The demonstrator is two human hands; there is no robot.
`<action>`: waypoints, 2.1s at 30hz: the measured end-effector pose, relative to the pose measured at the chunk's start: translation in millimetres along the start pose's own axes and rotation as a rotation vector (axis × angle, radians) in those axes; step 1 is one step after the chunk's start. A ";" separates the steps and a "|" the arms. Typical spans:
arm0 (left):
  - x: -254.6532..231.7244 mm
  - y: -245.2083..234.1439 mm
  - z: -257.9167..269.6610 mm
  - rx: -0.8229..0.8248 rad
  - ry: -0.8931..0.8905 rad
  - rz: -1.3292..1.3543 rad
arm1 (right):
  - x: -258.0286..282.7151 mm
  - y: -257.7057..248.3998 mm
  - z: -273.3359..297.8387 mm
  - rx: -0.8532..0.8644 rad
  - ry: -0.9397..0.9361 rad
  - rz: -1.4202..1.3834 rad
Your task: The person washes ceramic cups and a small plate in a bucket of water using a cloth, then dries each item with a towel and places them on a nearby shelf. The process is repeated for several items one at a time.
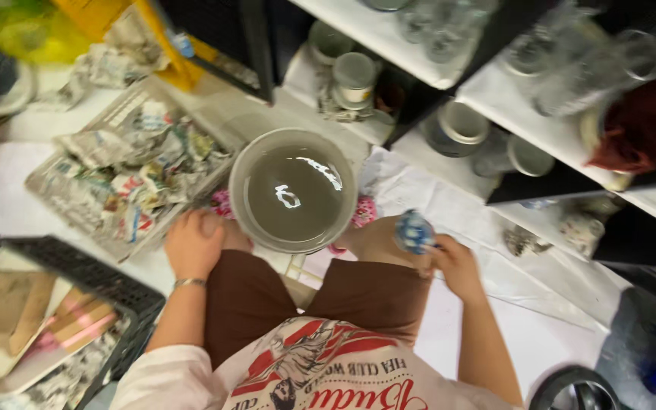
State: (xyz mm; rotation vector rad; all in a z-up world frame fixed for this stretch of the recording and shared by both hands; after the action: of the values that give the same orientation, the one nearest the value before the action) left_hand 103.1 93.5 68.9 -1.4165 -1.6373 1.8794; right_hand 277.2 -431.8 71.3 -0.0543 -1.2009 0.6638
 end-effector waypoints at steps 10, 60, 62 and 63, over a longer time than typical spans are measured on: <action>7.2 -13.7 3.1 -0.056 -0.126 0.032 | -10.9 296.6 -163.1 0.506 0.075 0.335; 27.1 -20.6 -10.5 -0.115 -0.202 -0.001 | -109.4 386.8 -190.0 0.614 0.159 0.722; 27.4 -21.8 -10.7 -0.109 -0.195 0.006 | -107.5 385.4 -191.1 0.596 0.188 0.664; 27.0 -21.7 -11.0 -0.106 -0.192 0.012 | -106.9 383.1 -192.2 0.586 0.203 0.636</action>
State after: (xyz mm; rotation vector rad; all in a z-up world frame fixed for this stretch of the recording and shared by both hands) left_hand 90.6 126.8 76.1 -1.3231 -1.8449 2.0176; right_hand 252.9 -116.9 -237.6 -0.0097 -0.7449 1.5110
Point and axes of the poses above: each hand's wrist, its own z-axis away from the middle knuckle, its own y-axis out of the palm, x = y × z, the point moved 7 cm from there along -z, towards the middle knuckle, and after that the axes turned 3 degrees about z, right-handed, at the moved point
